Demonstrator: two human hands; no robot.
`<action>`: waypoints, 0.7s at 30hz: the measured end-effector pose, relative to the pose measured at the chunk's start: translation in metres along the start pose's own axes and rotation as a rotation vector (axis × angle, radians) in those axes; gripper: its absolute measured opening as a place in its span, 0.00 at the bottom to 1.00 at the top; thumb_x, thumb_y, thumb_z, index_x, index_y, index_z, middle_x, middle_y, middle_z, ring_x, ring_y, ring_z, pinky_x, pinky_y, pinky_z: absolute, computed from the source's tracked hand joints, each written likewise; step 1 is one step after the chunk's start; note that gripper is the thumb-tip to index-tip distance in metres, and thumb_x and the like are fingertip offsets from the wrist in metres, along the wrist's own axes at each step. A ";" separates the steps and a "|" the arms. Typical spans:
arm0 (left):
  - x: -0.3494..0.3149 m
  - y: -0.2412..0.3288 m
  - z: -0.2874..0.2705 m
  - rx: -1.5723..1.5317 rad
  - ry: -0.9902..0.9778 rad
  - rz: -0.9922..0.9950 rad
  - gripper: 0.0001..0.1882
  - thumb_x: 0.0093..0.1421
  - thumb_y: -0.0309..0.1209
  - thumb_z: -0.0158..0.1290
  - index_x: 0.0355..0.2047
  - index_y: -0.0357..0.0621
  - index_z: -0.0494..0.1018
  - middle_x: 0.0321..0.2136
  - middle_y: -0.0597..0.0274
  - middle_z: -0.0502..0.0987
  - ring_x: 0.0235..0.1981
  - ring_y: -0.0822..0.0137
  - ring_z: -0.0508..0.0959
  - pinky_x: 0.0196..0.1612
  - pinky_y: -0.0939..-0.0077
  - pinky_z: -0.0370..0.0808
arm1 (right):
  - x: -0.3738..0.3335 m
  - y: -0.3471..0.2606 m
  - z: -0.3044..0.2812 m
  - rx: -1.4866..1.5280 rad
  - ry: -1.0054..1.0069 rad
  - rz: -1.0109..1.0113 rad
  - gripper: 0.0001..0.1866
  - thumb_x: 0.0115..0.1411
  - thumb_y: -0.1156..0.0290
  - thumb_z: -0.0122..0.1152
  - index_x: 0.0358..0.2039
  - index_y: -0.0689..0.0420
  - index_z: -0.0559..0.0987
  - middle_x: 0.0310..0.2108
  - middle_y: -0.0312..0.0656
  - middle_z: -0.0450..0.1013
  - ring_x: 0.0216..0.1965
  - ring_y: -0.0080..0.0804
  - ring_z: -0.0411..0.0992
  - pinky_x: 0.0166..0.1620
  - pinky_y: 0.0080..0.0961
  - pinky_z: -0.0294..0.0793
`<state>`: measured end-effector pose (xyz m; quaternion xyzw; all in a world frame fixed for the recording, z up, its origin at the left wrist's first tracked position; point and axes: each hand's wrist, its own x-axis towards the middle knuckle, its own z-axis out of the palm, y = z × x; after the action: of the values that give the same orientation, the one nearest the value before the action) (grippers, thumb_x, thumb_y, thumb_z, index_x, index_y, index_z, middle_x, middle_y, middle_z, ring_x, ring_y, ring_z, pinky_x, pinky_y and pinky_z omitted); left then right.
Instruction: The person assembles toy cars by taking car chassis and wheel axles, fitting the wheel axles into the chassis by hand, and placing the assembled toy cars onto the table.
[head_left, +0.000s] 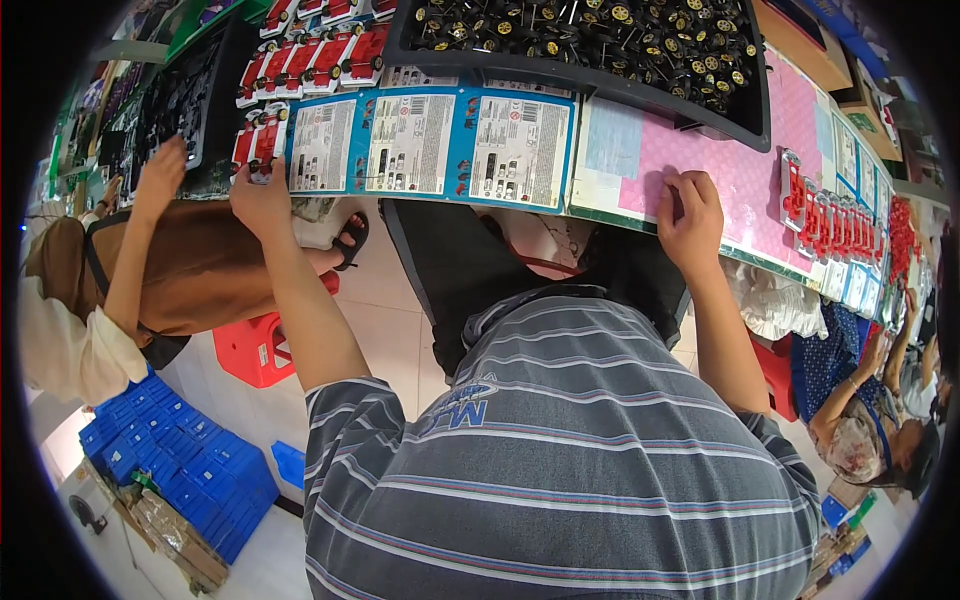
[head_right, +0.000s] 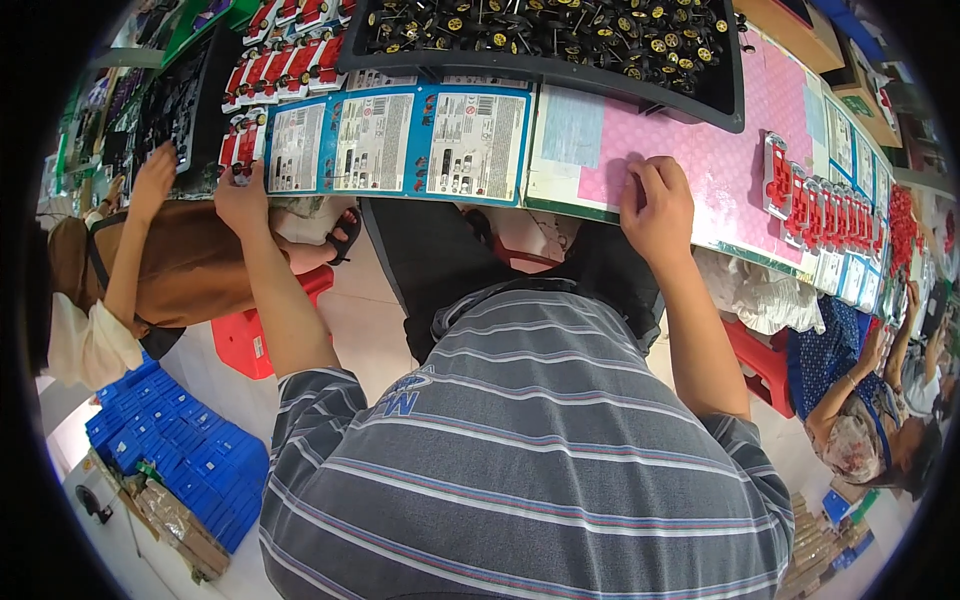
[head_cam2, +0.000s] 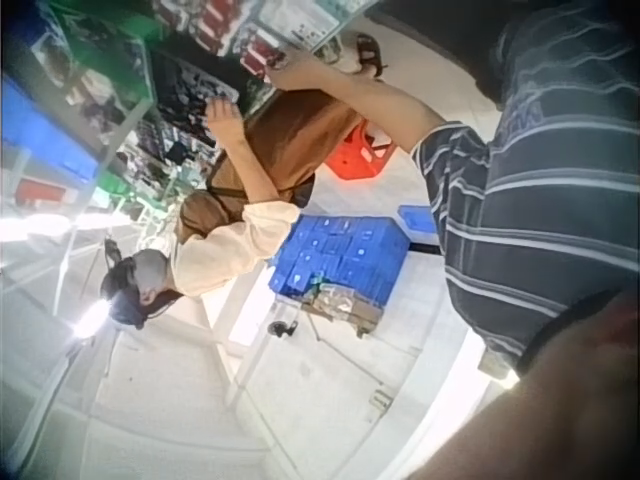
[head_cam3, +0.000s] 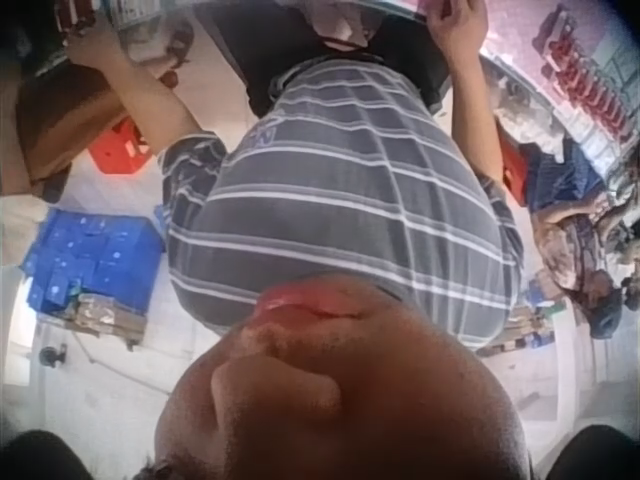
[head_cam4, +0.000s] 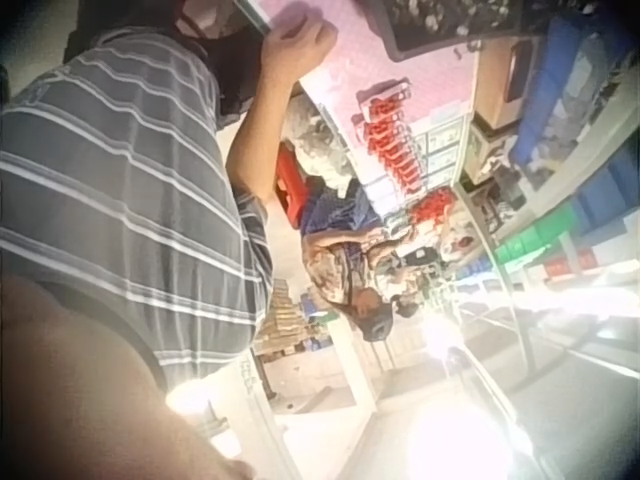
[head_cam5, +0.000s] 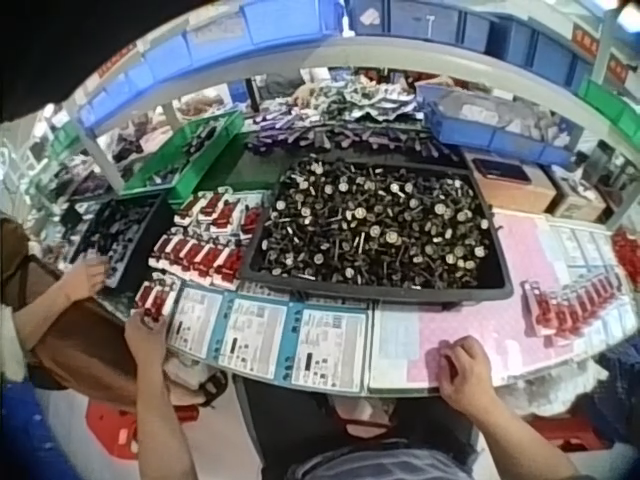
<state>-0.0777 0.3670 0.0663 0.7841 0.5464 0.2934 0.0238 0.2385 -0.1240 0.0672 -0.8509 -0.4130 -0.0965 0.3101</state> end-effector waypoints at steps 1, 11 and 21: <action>0.002 0.003 0.000 0.019 -0.023 -0.014 0.34 0.49 0.47 0.69 0.46 0.30 0.77 0.41 0.41 0.79 0.44 0.45 0.79 0.51 0.57 0.74 | 0.000 0.000 -0.001 0.000 0.004 -0.004 0.08 0.52 0.80 0.62 0.35 0.62 0.79 0.34 0.47 0.73 0.35 0.48 0.74 0.39 0.37 0.75; -0.098 0.059 0.006 -0.163 0.080 0.028 0.30 0.57 0.39 0.62 0.54 0.31 0.72 0.51 0.38 0.70 0.52 0.44 0.72 0.56 0.54 0.70 | -0.018 0.015 -0.058 0.072 0.117 0.163 0.11 0.55 0.81 0.63 0.40 0.63 0.78 0.40 0.48 0.71 0.34 0.38 0.74 0.38 0.29 0.76; -0.172 0.157 -0.002 -0.498 -0.198 0.259 0.07 0.59 0.27 0.58 0.36 0.37 0.76 0.35 0.54 0.75 0.26 0.64 0.71 0.31 0.71 0.70 | -0.038 0.114 -0.116 -0.316 0.116 0.541 0.19 0.55 0.76 0.64 0.49 0.60 0.78 0.42 0.51 0.73 0.40 0.51 0.75 0.43 0.41 0.75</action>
<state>0.0142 0.1536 0.0501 0.8421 0.3482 0.3410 0.2310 0.3117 -0.2723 0.0911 -0.9606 -0.1331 -0.1218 0.2115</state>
